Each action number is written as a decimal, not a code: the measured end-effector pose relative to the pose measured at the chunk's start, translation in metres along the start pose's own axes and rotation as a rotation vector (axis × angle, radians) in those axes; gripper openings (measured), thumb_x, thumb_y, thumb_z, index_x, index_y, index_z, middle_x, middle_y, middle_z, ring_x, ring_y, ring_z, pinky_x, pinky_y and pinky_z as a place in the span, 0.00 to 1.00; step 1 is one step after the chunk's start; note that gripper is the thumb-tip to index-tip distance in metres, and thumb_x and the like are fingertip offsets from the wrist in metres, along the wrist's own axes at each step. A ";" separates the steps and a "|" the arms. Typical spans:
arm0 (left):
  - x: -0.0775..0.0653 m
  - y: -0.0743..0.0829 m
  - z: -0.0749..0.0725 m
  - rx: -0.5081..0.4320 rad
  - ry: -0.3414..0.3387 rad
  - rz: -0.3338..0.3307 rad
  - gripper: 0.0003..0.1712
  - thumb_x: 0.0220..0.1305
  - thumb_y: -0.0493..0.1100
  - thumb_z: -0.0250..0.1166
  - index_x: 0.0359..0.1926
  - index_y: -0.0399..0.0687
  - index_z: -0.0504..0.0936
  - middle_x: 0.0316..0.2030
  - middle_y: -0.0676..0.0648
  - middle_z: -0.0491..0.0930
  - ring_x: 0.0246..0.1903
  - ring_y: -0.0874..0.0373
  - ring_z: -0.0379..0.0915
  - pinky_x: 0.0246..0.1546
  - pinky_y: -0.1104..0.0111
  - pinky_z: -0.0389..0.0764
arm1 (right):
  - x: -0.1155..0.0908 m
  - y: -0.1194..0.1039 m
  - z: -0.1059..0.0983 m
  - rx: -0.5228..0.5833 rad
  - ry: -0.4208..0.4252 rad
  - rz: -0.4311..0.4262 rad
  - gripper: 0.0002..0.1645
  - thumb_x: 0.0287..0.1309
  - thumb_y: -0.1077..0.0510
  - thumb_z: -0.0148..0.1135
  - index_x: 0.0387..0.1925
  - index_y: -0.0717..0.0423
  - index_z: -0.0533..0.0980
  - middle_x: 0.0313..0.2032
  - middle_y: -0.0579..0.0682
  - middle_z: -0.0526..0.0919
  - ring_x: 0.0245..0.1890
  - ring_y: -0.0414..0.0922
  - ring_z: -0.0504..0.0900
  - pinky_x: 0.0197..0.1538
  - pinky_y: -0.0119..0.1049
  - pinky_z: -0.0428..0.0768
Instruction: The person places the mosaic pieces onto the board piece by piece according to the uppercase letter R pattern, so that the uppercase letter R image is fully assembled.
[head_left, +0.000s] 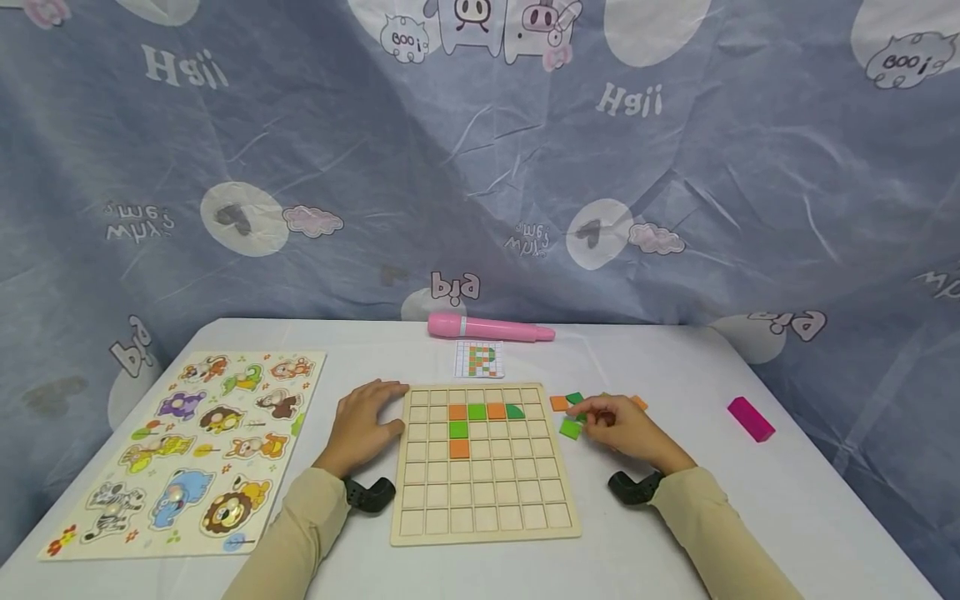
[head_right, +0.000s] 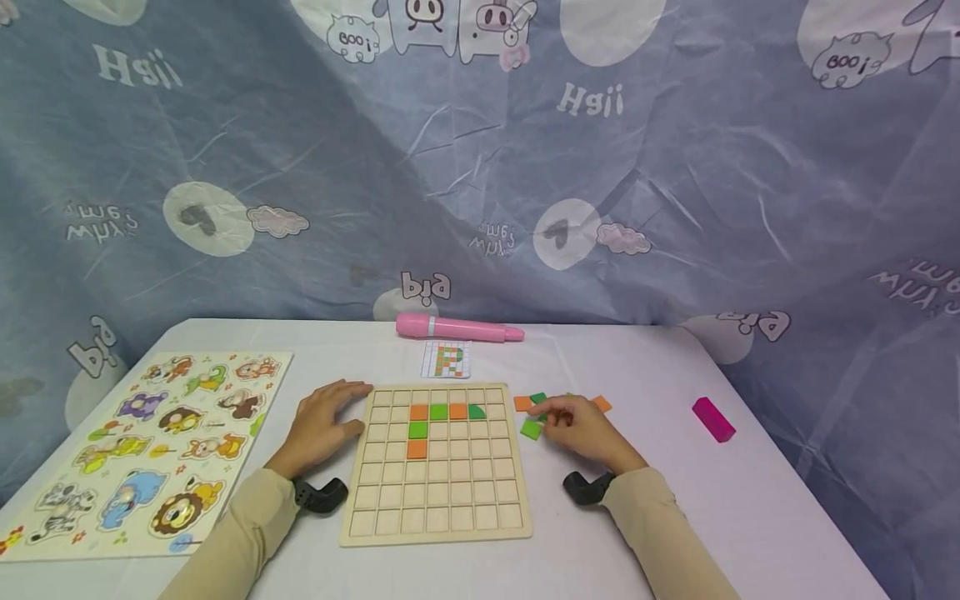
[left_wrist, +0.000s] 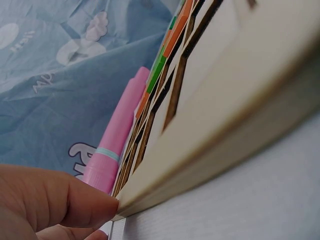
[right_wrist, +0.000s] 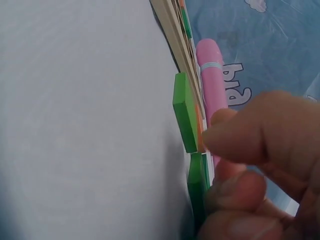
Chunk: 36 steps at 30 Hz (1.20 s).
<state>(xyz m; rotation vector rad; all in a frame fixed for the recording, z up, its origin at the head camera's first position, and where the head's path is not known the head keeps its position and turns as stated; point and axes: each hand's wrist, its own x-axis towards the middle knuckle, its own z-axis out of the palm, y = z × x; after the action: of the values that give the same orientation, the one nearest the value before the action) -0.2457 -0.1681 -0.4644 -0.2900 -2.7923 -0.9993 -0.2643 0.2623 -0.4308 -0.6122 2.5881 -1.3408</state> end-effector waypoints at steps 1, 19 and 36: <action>0.000 0.000 0.000 -0.001 0.003 0.001 0.34 0.63 0.42 0.67 0.71 0.43 0.81 0.73 0.39 0.75 0.79 0.36 0.59 0.79 0.37 0.51 | 0.000 0.000 0.001 -0.022 0.001 -0.015 0.17 0.64 0.72 0.65 0.54 0.67 0.85 0.33 0.48 0.77 0.22 0.36 0.68 0.25 0.27 0.67; 0.000 0.001 -0.002 -0.012 -0.006 -0.004 0.34 0.62 0.42 0.67 0.71 0.43 0.81 0.74 0.39 0.75 0.79 0.35 0.59 0.79 0.36 0.51 | 0.001 -0.006 0.002 -0.146 -0.025 -0.010 0.13 0.59 0.66 0.76 0.46 0.63 0.86 0.32 0.47 0.75 0.27 0.38 0.71 0.31 0.29 0.71; 0.000 0.000 -0.001 -0.016 0.007 -0.001 0.34 0.61 0.42 0.67 0.70 0.43 0.82 0.73 0.39 0.76 0.79 0.36 0.59 0.79 0.36 0.52 | 0.001 -0.013 0.003 -0.032 -0.026 0.029 0.14 0.63 0.66 0.74 0.48 0.64 0.81 0.35 0.51 0.88 0.20 0.40 0.76 0.24 0.34 0.80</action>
<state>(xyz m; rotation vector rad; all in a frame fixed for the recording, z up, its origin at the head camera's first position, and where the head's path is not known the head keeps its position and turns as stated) -0.2455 -0.1682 -0.4639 -0.2864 -2.7799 -1.0207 -0.2602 0.2529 -0.4222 -0.5915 2.5920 -1.2770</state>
